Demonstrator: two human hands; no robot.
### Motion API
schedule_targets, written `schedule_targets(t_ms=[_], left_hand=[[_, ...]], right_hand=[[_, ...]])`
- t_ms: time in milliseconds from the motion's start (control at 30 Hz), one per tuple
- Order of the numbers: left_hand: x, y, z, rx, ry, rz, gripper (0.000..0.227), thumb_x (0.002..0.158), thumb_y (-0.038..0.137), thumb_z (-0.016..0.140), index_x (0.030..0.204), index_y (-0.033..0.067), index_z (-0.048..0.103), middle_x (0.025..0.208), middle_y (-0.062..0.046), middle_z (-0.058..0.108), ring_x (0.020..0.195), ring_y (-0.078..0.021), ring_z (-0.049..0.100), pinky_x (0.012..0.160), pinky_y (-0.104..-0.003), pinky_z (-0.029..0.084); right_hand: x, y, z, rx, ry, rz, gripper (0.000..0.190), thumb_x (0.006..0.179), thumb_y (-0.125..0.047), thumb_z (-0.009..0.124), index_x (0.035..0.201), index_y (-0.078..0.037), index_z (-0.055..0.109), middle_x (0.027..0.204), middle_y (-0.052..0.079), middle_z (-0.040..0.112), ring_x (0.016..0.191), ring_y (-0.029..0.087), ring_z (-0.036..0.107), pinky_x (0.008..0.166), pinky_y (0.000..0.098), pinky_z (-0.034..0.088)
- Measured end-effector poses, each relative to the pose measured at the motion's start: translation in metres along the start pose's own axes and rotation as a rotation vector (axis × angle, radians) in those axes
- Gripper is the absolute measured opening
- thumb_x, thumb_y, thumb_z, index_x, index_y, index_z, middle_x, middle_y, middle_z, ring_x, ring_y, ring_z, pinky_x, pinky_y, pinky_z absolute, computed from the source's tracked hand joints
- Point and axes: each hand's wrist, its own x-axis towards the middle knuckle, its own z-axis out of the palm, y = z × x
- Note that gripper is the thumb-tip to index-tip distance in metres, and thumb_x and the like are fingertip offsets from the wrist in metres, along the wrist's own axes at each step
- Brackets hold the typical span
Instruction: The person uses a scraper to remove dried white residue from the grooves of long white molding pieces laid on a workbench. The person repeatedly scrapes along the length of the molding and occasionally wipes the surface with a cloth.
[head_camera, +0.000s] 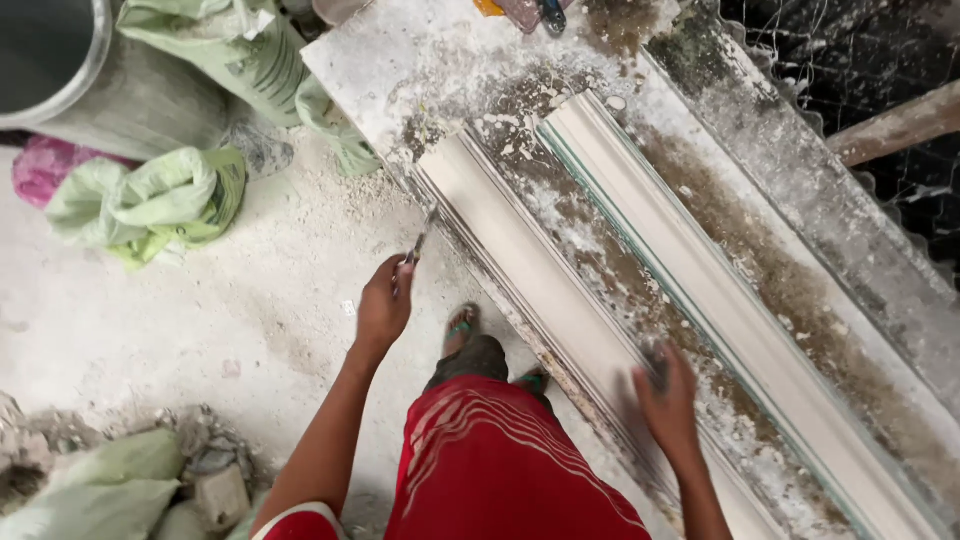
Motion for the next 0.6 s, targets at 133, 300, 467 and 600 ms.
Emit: schedule_targets(t_ms=[133,300,467,600], left_hand=[[0.033,0.036,-0.051,0.217,-0.139,0.127,0.025,0.107,0.024,0.058,0.122,0.0082,0.07,0.101,-0.015,0.071,0.081,-0.0369,0.07,0.069,-0.047,0.055],[0.11,0.052,-0.08,0.268,-0.587,0.287,0.029,0.095,0.026,0.066,0.119,0.0096,0.069,0.114,-0.015,0.064,0.078,-0.0361,0.071,0.066,-0.047,0.055],[0.183,0.022,-0.084,0.273,-0.785,0.536,0.029,0.097,0.025,0.066,0.119,0.0077,0.068,0.112,-0.014,0.07,0.086,-0.037,0.071,0.07,-0.046,0.057],[0.221,0.035,-0.075,0.375,-0.96,0.639,0.03,0.099,0.028,0.066,0.122,0.0088,0.069,0.108,-0.014,0.073,0.091,-0.0355,0.071,0.076,-0.046,0.057]], right_hand=[[-0.041,0.013,-0.002,0.003,0.14,0.157,0.059,0.097,-0.044,0.066,0.145,-0.011,0.057,0.149,0.016,0.056,0.143,0.036,0.051,0.124,0.0496,0.037],[-0.05,-0.06,0.032,0.297,0.343,0.524,0.06,0.102,-0.037,0.063,0.15,-0.003,0.05,0.153,0.02,0.047,0.137,0.035,0.048,0.111,0.0473,0.04],[-0.062,-0.141,0.076,0.506,0.401,0.616,0.062,0.1,-0.037,0.061,0.152,-0.006,0.046,0.156,0.016,0.049,0.135,0.036,0.051,0.109,0.0442,0.042],[-0.076,-0.144,0.109,0.46,0.502,0.694,0.075,0.098,-0.036,0.065,0.159,-0.007,0.033,0.164,0.021,0.029,0.149,0.036,0.033,0.113,0.0443,0.038]])
